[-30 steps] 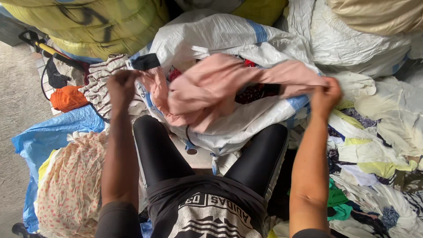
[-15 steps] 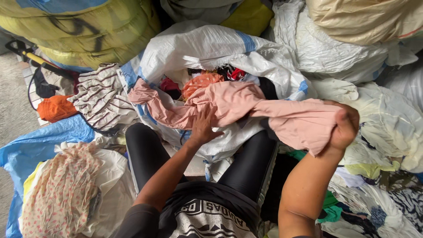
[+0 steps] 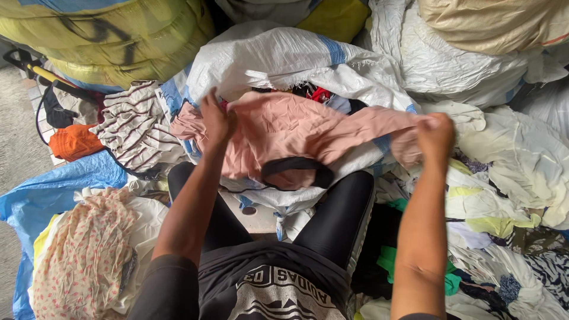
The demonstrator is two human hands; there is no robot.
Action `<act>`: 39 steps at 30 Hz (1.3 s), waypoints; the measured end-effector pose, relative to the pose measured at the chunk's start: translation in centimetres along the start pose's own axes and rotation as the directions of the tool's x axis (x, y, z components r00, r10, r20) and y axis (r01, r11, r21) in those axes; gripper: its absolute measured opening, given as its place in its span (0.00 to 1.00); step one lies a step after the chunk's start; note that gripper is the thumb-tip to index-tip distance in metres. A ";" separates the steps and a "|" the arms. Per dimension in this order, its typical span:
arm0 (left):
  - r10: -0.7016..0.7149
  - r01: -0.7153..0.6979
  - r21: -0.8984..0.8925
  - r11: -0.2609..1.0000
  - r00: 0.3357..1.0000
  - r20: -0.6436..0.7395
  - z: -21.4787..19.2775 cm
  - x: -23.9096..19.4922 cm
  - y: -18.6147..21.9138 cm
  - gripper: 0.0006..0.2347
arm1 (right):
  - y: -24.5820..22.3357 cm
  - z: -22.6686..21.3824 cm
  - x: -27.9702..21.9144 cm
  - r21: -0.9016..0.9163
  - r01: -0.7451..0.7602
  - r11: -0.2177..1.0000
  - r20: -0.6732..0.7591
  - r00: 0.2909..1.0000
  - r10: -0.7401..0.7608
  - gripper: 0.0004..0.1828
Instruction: The person sits cross-legged on the floor and sorts through a large pile of clothes. They pick up a pink garment, unfold it, and inspect it before placing it into a large white sack. They then pick up a patterned green garment, unfold it, and place it into the sack as well.
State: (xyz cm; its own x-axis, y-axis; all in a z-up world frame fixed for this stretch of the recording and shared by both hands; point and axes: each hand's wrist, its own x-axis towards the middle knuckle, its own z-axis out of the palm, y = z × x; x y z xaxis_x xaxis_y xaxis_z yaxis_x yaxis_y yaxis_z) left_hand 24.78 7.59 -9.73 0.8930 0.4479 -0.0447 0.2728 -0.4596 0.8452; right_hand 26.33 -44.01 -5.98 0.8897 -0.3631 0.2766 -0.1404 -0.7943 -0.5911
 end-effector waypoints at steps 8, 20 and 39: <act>0.370 -0.524 0.288 0.802 0.813 0.451 6.4 -10.0 -5.2 0.33 | -5.5 13.0 -10.5 0.320 0.335 0.886 0.162 0.902 -0.400 0.08; 0.619 -0.594 -0.210 0.777 0.781 0.079 5.5 -6.4 -2.5 0.22 | -14.5 16.0 -11.3 0.278 0.706 0.651 0.172 0.630 -0.757 0.14; 0.753 -0.874 0.486 -0.006 0.316 0.577 -15.5 7.5 19.7 0.30 | -25.6 -5.3 8.8 0.470 0.172 0.866 0.765 0.410 -0.496 0.35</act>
State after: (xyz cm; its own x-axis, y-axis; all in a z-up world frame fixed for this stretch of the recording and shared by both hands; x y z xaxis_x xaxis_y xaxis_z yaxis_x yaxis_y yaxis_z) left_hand 31.29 13.79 14.88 0.6943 -0.6473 0.3146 -0.6081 -0.7614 -0.2244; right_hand 35.45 -29.46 15.65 0.7668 0.6181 -0.1729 0.2357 -0.5217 -0.8199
